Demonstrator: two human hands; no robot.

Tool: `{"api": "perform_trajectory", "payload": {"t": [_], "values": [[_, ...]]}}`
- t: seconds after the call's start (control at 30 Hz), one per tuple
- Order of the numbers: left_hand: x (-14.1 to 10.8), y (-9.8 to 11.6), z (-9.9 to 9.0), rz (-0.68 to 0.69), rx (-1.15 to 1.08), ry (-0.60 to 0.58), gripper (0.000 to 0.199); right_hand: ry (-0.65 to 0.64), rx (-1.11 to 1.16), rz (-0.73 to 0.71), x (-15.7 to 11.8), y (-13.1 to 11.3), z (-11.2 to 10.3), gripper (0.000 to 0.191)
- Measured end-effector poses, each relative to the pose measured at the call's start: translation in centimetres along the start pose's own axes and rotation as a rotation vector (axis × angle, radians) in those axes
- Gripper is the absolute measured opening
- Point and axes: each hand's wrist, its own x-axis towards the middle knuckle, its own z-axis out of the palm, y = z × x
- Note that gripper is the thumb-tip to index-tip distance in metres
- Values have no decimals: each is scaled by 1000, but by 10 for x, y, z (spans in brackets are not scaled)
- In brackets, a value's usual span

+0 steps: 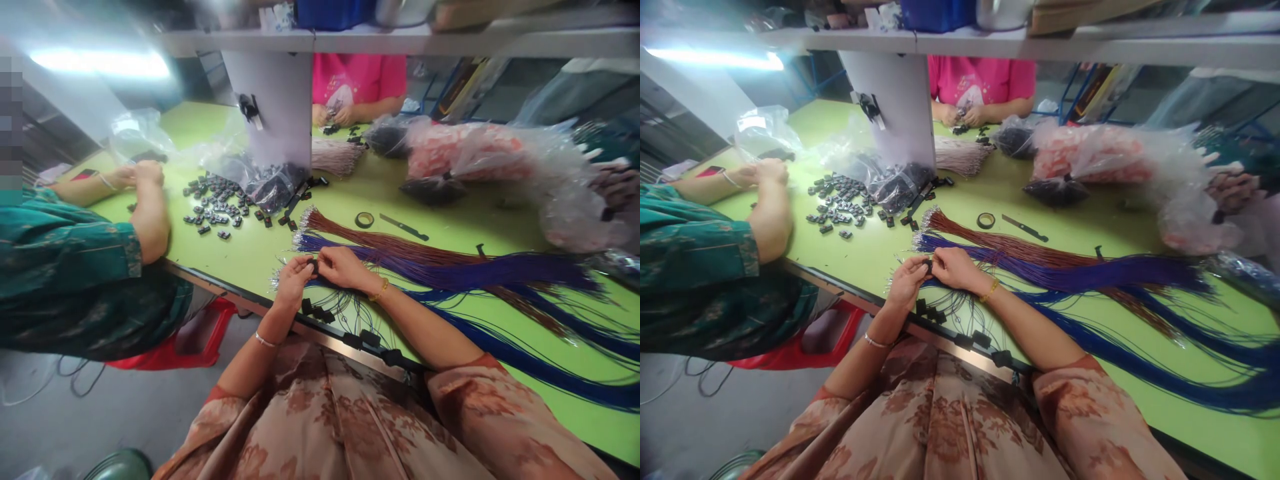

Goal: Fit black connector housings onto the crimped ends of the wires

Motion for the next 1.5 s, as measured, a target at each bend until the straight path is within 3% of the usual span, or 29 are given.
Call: {"api": "perform_trajectory", "payload": {"t": [0.1, 0.2, 0.3, 0.37, 0.4, 0.47, 0.57, 0.67, 0.73, 0.8, 0.87, 0.97, 1.1, 1.2, 1.3, 1.4, 1.5], "values": [[-17, -1, 8, 186, 208, 12, 26, -50, 133, 3, 3, 10, -7, 18], [-47, -6, 22, 603, 604, -95, 20, -57, 184, 40, 11, 21, -16, 20], [-73, -19, 38, 929, 1002, -591, 25, -102, 110, 28, 17, 24, -14, 15], [-81, -29, 45, 968, 1228, -896, 28, -139, 74, 12, 19, 19, -8, 15], [-83, -33, 48, 961, 1308, -979, 28, -151, 59, 8, 20, 16, -4, 15], [-85, -37, 50, 969, 1363, -1009, 28, -182, 31, 5, 20, 10, 2, 13], [-81, -29, 44, 1073, 1234, -863, 27, -227, -20, 2, 16, 5, 6, 13], [-60, -1, 24, 1125, 1059, -566, 19, -222, -101, -2, 9, 3, 4, 16], [-30, 24, 3, 1061, 1043, -224, 20, -229, -181, -10, 5, 1, 4, 17], [11, 47, -22, 900, 1123, 107, 24, -241, -258, -14, 1, -3, 4, 15], [55, 64, -45, 738, 1237, 289, 28, -240, -309, -9, -1, -8, 6, 11], [107, 74, -67, 575, 1350, 313, 32, -247, -390, -16, -2, -13, 9, 16], [134, 71, -74, 508, 1394, 296, 23, -264, -483, -43, -4, -15, 9, 20], [132, 68, -70, 487, 1353, 319, 15, -281, -492, -63, -5, -13, 10, 20], [122, 67, -67, 505, 1232, 261, 22, -301, -485, -68, -6, -10, 10, 20], [109, 70, -66, 515, 1030, 230, 37, -293, -460, -79, -9, -9, 6, 19], [91, 75, -66, 442, 738, 259, 32, -236, -391, -74, -11, -12, -1, 17]]}}
